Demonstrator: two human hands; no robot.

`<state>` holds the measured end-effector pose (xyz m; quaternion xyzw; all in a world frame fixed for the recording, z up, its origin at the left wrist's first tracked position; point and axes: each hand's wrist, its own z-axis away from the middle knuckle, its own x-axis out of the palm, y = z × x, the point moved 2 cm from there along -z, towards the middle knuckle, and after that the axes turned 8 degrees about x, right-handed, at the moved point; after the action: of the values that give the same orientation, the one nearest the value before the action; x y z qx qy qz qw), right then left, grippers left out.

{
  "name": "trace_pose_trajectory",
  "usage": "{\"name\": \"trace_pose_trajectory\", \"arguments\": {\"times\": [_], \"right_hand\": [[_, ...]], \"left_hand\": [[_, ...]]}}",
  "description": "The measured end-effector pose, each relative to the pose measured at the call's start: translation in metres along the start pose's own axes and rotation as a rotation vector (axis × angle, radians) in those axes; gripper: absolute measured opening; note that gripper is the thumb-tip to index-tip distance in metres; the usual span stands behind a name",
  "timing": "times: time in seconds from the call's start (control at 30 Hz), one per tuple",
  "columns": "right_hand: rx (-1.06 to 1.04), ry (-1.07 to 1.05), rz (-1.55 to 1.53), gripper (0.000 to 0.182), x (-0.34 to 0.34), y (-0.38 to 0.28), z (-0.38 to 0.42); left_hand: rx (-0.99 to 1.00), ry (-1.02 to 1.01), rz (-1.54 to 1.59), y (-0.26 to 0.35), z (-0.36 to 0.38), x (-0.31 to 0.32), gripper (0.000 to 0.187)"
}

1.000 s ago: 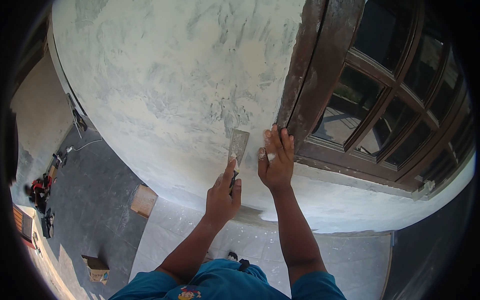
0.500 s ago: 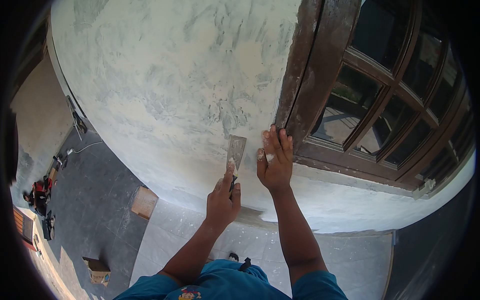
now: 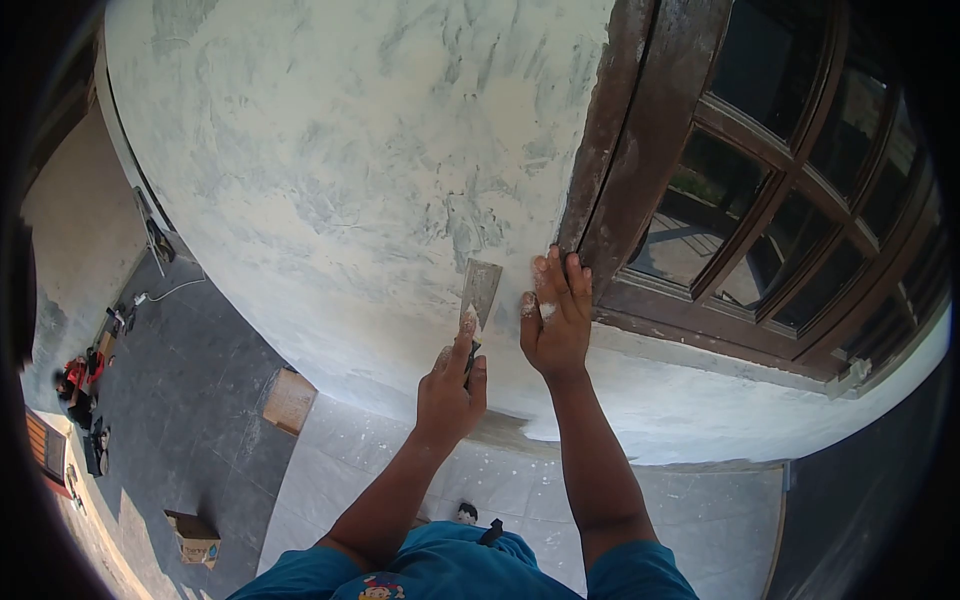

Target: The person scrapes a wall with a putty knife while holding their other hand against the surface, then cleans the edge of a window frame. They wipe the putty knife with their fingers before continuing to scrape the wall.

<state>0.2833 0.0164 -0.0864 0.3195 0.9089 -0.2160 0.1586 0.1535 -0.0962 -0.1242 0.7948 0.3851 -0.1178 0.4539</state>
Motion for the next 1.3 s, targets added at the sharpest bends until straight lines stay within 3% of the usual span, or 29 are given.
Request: {"name": "trace_pose_trajectory", "arguments": {"times": [0.23,0.3,0.53,0.6,0.83,0.9,0.93,1.0,1.3], "right_hand": [[0.011,-0.015,-0.005,0.043,-0.002,-0.001,0.0],[0.0,-0.024,-0.003,0.044,-0.002,0.0,0.0],[0.012,-0.033,-0.018,0.045,-0.003,-0.001,-0.001],[0.001,-0.026,-0.017,0.045,-0.002,0.002,0.002],[-0.013,-0.044,-0.036,0.044,-0.005,-0.001,-0.001],[-0.018,-0.039,-0.032,0.044,-0.004,0.001,0.0],[-0.03,-0.036,-0.032,0.044,-0.004,0.001,0.0],[-0.021,-0.038,-0.027,0.044,-0.004,0.0,0.0],[-0.016,-0.018,-0.043,0.048,-0.002,0.002,-0.002]], "left_hand": [[0.068,0.037,0.047,0.013,-0.014,-0.007,0.056],[0.192,0.186,-0.022,0.005,-0.004,0.003,0.06],[0.174,0.126,-0.027,0.02,-0.021,-0.008,0.059],[0.279,0.212,-0.013,0.026,-0.032,-0.014,0.059],[0.178,0.133,-0.028,0.004,0.0,0.002,0.059],[-0.004,-0.031,0.047,0.018,-0.01,-0.008,0.055],[-0.004,-0.032,0.047,0.023,-0.018,-0.011,0.055],[0.222,0.177,-0.015,0.035,-0.033,-0.02,0.059],[0.178,0.111,-0.042,0.032,-0.015,-0.014,0.06]]}}
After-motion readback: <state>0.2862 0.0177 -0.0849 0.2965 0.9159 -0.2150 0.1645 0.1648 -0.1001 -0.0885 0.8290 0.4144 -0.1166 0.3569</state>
